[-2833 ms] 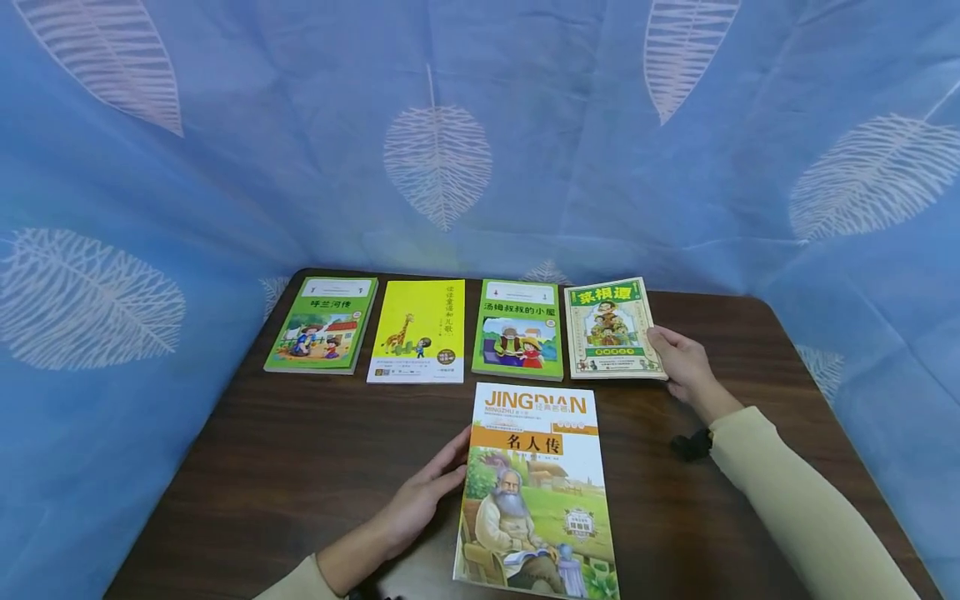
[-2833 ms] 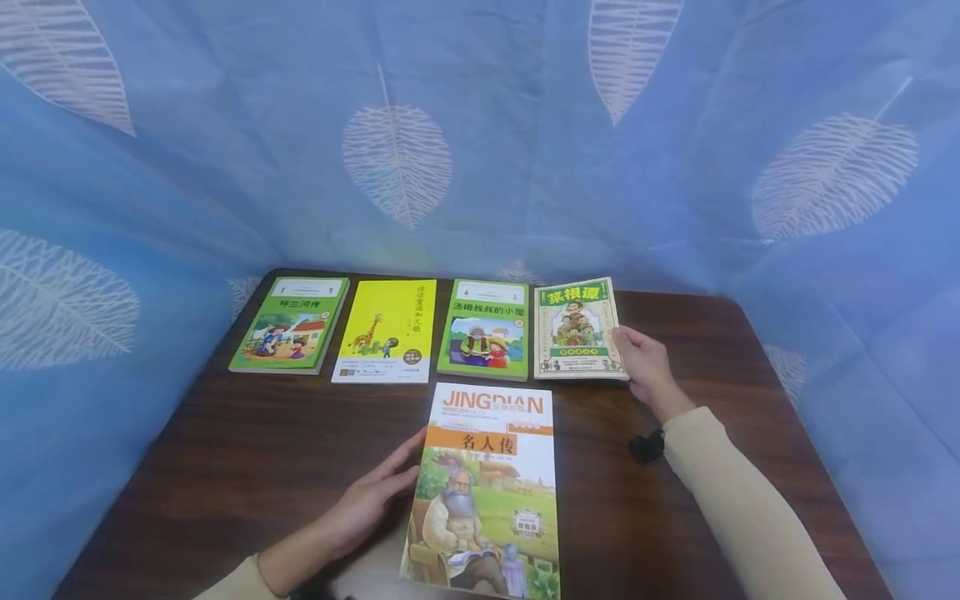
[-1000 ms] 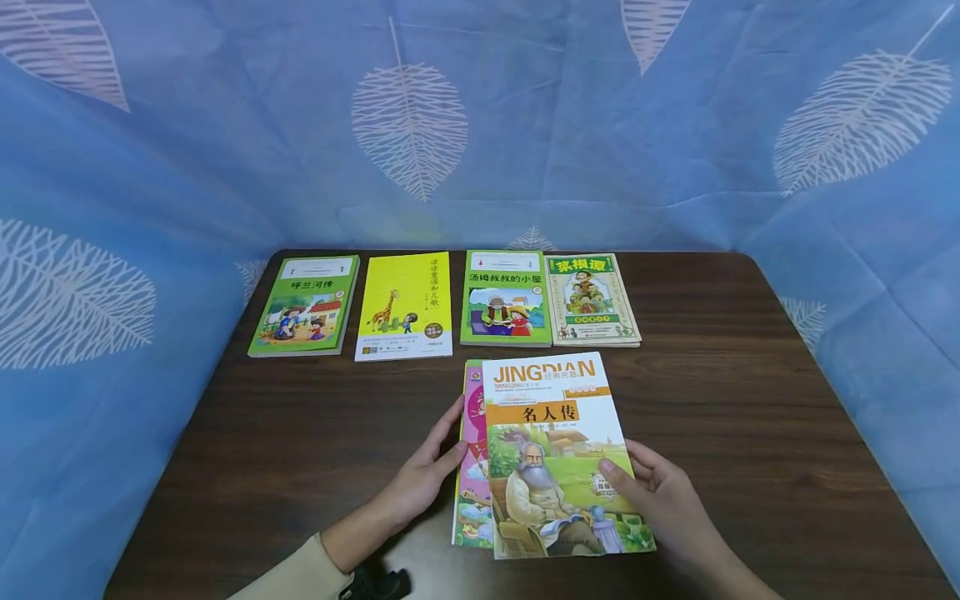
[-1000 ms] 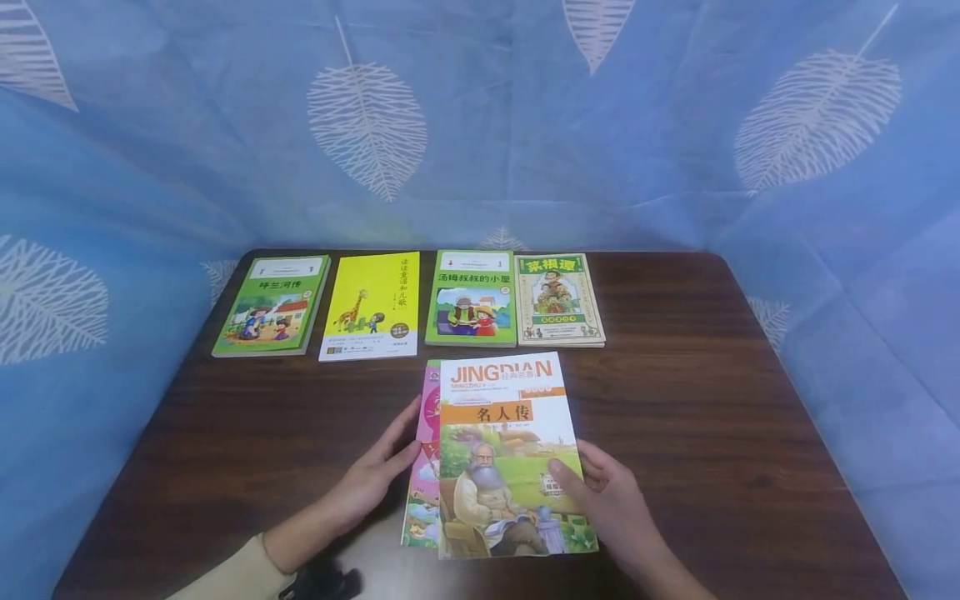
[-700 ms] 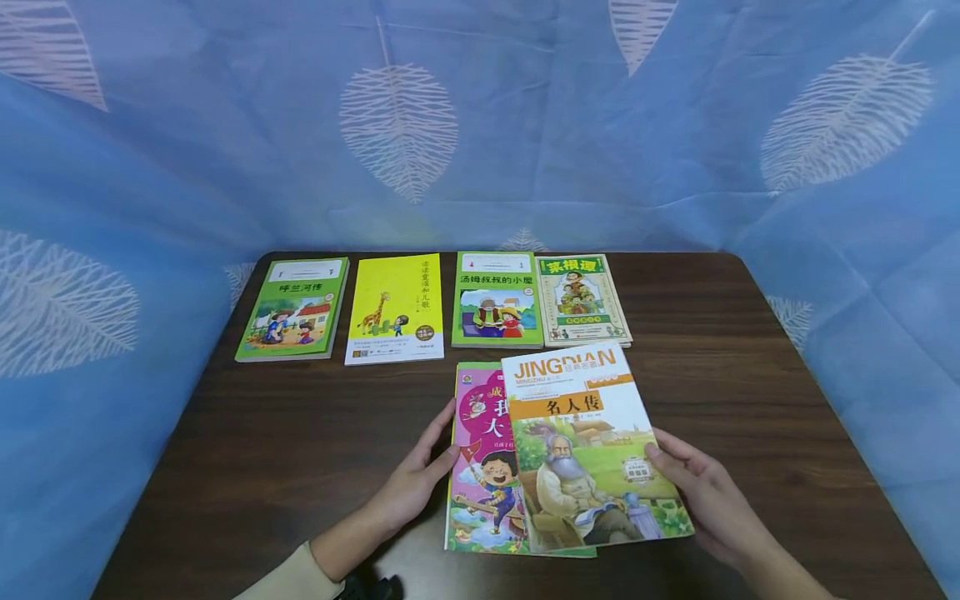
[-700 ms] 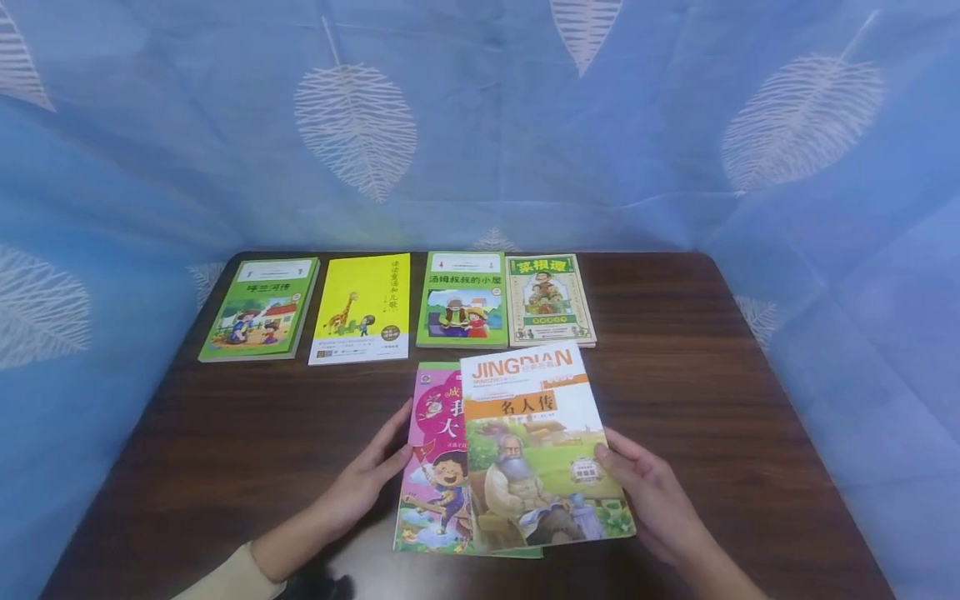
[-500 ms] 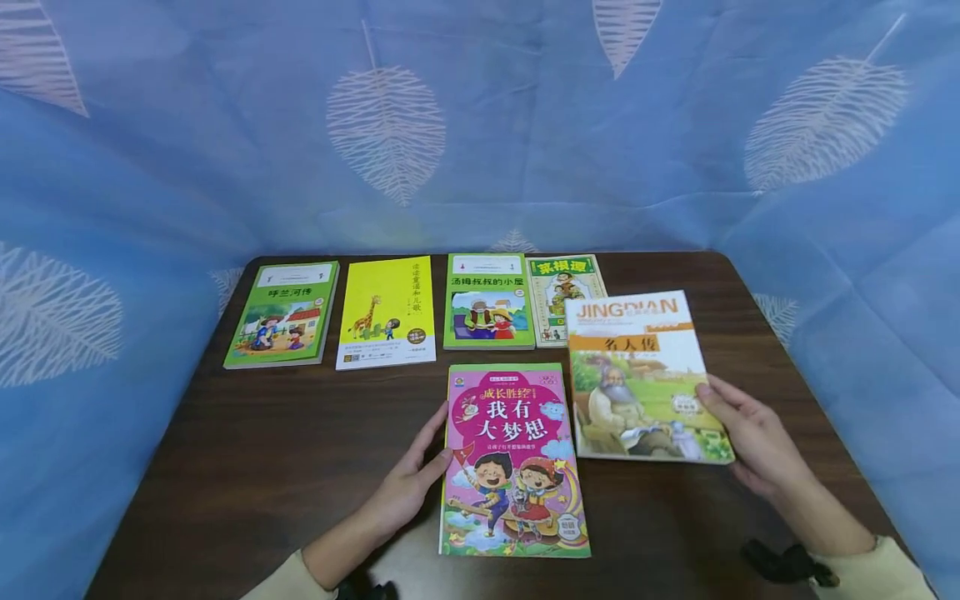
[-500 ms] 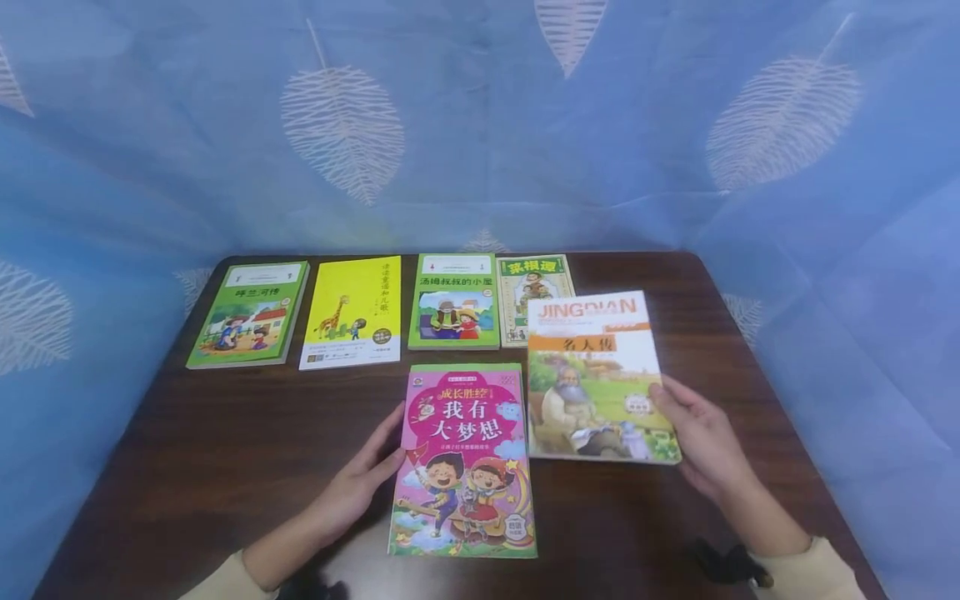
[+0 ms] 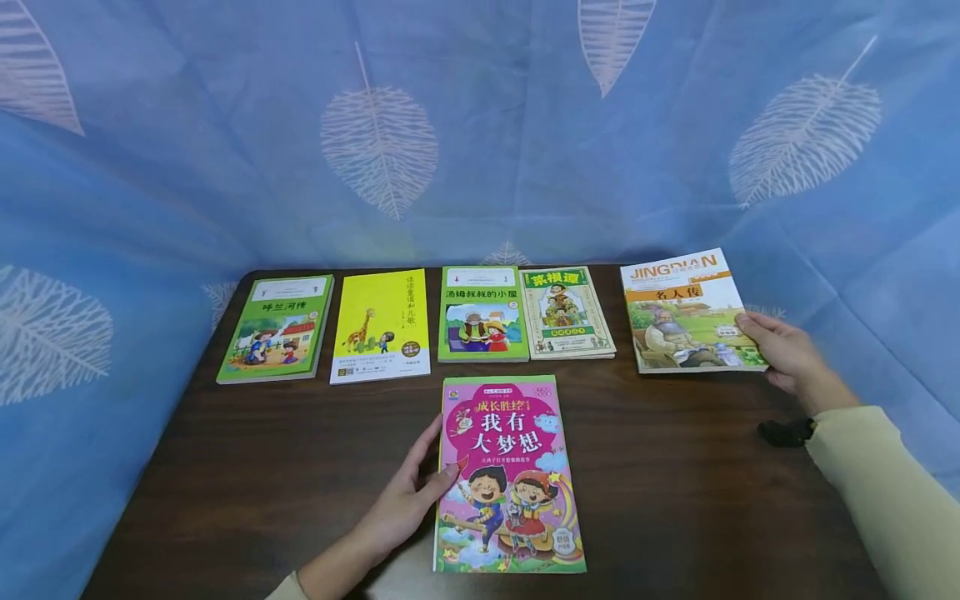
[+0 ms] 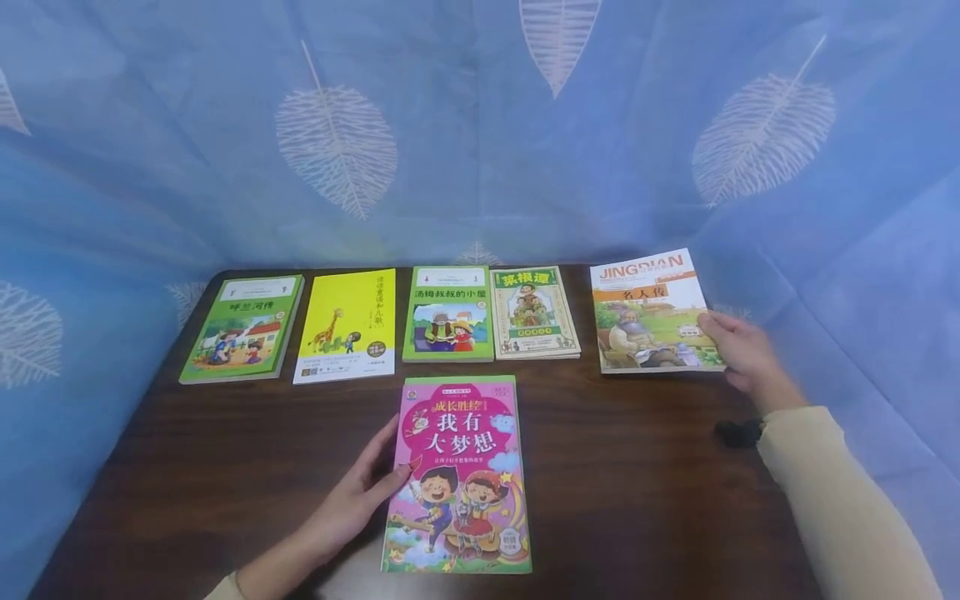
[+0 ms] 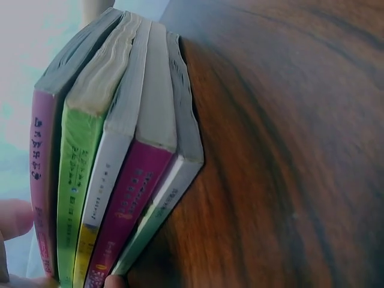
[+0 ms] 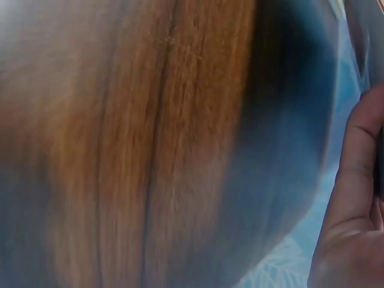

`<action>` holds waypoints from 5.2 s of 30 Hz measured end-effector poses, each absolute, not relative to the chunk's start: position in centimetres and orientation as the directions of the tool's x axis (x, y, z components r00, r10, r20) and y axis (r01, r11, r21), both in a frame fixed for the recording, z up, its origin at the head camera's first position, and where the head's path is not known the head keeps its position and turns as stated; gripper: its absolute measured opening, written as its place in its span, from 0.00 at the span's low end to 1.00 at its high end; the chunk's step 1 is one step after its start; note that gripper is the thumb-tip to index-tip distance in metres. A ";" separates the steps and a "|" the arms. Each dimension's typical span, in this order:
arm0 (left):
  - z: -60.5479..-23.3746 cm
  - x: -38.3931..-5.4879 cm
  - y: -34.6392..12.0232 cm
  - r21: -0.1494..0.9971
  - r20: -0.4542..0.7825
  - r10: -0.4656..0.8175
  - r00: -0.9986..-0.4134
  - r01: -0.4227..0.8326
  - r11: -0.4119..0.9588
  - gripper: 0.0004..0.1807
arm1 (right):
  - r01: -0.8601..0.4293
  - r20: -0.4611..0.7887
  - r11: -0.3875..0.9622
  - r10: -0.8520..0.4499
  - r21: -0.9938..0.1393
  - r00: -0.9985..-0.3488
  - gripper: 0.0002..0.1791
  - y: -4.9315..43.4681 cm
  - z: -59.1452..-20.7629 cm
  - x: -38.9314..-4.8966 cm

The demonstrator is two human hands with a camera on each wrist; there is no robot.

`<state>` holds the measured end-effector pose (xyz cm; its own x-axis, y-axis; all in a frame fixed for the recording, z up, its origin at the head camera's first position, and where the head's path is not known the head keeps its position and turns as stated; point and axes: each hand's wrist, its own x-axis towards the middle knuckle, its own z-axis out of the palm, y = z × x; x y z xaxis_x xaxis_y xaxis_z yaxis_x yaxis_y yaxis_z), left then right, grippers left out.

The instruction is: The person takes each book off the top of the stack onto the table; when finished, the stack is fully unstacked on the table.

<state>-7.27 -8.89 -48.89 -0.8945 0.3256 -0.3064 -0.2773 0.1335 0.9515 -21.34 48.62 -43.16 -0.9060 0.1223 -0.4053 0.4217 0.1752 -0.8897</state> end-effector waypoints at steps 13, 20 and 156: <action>-49.2 -7.0 -8.1 0.955 -0.286 0.312 -0.906 -0.245 0.164 0.50 | 0.419 -0.320 0.526 0.271 -0.740 -0.908 0.43 47.7 -46.5 -24.0; -49.0 -7.4 -8.0 0.959 -0.271 0.294 -0.916 -0.233 0.159 0.50 | 0.250 -0.137 0.779 0.209 -0.575 -0.968 0.42 46.5 -46.0 -22.5; -47.5 -8.8 -14.7 0.931 -0.343 0.354 -0.870 -0.265 0.249 0.38 | 0.332 -0.349 0.160 -0.093 -0.930 -0.933 0.44 19.4 -48.6 -4.4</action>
<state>-8.81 -14.67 -47.53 -0.8701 0.3544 -0.3426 -0.2655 0.2487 0.9315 -4.44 19.36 -48.55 -0.9326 -0.0932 -0.3488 0.3317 0.1601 -0.9297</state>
